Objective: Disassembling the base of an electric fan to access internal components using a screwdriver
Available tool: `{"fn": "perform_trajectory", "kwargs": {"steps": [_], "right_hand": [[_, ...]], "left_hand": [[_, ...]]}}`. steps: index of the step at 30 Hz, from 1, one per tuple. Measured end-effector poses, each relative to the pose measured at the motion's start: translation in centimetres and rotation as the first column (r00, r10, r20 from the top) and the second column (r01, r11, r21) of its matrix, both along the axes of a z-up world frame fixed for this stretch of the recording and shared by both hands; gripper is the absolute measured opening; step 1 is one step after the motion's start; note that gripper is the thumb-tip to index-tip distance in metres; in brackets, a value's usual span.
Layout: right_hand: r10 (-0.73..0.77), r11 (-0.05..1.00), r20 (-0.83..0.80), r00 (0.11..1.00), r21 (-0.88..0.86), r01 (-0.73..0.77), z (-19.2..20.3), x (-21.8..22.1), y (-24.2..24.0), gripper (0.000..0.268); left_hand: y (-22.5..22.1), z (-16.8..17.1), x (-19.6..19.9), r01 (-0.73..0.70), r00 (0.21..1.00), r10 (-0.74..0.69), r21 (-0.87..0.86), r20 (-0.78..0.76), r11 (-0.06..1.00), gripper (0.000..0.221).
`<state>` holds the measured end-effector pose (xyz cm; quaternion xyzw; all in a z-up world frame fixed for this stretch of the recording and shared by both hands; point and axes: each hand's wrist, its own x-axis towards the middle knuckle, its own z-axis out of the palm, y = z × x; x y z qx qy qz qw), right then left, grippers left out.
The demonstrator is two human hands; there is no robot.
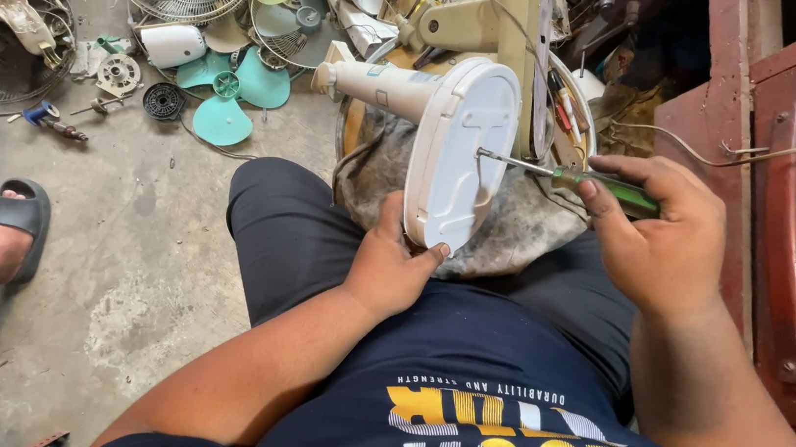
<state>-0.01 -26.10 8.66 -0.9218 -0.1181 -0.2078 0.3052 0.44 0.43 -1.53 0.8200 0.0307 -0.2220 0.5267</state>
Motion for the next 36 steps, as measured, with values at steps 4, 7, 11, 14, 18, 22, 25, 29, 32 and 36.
{"fn": "perform_trajectory", "kwargs": {"steps": [4, 7, 11, 14, 18, 22, 25, 29, 32, 36], "right_hand": [[-0.138, 0.960, -0.228, 0.964, 0.209, 0.187, 0.7, -0.1, 1.3, 0.017], [-0.221, 0.901, -0.351, 0.910, 0.285, 0.329, 0.7, 0.2, 1.6, 0.017], [-0.341, 0.885, -0.387, 0.857, 0.176, 0.431, 0.2, 0.0, 1.7, 0.015], [-0.349, 0.906, -0.325, 0.879, 0.122, 0.405, 1.1, -0.5, 1.8, 0.016], [-0.262, 0.944, -0.170, 0.950, 0.161, 0.289, 1.7, -2.0, 1.1, 0.015], [-0.191, 0.946, -0.133, 0.973, 0.240, 0.219, 3.3, -3.6, 1.7, 0.010], [-0.028, 0.992, 0.149, 0.988, 0.128, 0.009, 2.7, -4.4, 1.7, 0.020], [-0.074, 0.989, 0.378, 0.923, 0.144, 0.021, -0.7, -3.8, 0.2, 0.020], [-0.275, 0.931, 0.165, 0.947, 0.293, 0.219, -3.9, -1.1, -0.8, 0.018], [-0.298, 0.727, -0.436, 0.849, 0.473, 0.498, -9.6, 3.1, -1.0, 0.016]], "left_hand": [[-0.2, 0.0, -0.1, -0.007, 1.000, 0.007, 0.010, 0.001, 1.000, 0.066], [-0.1, 0.0, 0.2, 0.027, 1.000, -0.026, 0.037, -0.015, 0.999, 0.066], [0.0, -0.1, -0.2, -0.011, 1.000, 0.011, -0.008, -0.005, 1.000, 0.063], [0.2, -0.2, -0.1, -0.049, 0.999, 0.050, -0.054, 0.021, 0.997, 0.064], [0.4, -0.5, -0.5, -0.085, 0.992, 0.088, -0.039, 0.092, 0.996, 0.064], [0.1, -1.6, -1.2, -0.073, 0.960, 0.082, -0.042, 0.268, 0.996, 0.057], [0.0, -0.8, -0.7, -0.124, 0.973, 0.117, 0.021, 0.201, 0.992, 0.058], [0.3, -1.2, -0.3, -0.279, 0.928, 0.305, -0.144, 0.215, 0.949, 0.065], [0.9, -1.3, 0.1, -0.327, 0.887, 0.407, -0.325, 0.219, 0.887, 0.072], [2.0, -0.6, 0.5, -0.308, 0.849, 0.453, -0.441, 0.272, 0.843, 0.066]]}}
